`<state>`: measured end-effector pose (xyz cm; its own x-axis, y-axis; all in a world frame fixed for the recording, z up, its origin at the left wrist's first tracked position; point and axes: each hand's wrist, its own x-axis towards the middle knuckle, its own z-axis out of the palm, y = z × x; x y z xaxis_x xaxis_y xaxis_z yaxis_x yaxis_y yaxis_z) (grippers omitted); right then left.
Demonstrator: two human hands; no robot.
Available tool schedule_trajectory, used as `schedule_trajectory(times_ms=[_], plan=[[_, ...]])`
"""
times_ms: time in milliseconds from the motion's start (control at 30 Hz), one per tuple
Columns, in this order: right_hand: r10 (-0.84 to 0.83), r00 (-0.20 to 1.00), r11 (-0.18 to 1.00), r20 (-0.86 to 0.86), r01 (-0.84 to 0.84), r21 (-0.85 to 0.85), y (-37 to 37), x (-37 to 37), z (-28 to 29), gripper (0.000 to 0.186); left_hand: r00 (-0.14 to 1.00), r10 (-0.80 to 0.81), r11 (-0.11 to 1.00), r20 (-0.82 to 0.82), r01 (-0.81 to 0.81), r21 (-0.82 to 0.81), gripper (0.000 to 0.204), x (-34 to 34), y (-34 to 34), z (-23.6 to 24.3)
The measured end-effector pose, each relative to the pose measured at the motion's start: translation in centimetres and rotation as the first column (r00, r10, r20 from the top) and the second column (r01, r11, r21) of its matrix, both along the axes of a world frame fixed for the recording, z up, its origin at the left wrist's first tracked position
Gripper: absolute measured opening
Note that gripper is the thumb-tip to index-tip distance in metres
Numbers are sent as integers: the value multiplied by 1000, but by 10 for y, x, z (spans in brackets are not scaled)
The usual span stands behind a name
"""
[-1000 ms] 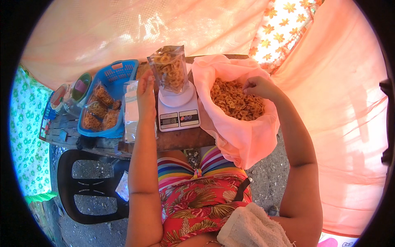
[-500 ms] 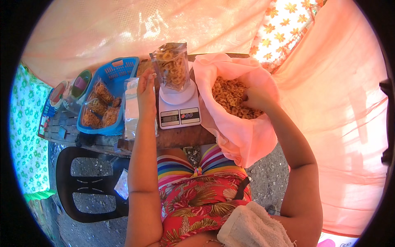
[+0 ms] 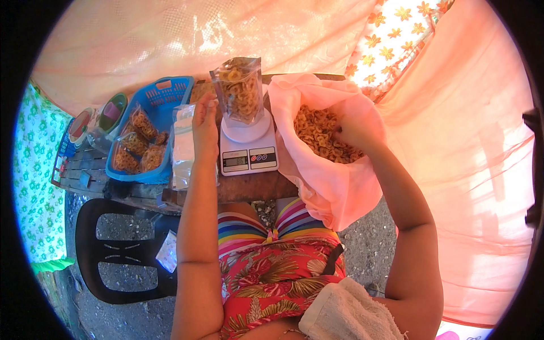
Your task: The person scoops a dry snack from a pink cloth bag into a small clear plastic bag, then places the filled bag on a digital scale to check the weight. They add more snack by hand to reach the target weight and continue adjusting the contents.
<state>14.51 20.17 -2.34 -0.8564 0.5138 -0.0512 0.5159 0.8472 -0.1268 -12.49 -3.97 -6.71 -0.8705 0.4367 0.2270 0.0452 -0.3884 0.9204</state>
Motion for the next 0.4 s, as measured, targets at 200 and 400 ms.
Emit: schedule_trajectory(times_ms=[200,400], plan=[[-97,992,979,-75,81,-186,31,-4,13,23,1000,7,1000,-24,-7,-1,39,-3,-2,-4],[-46,985,886,-166,-37,-463,29,-2,15,33,997,8,999,-79,-12,-50,39,-7,-1,-10]])
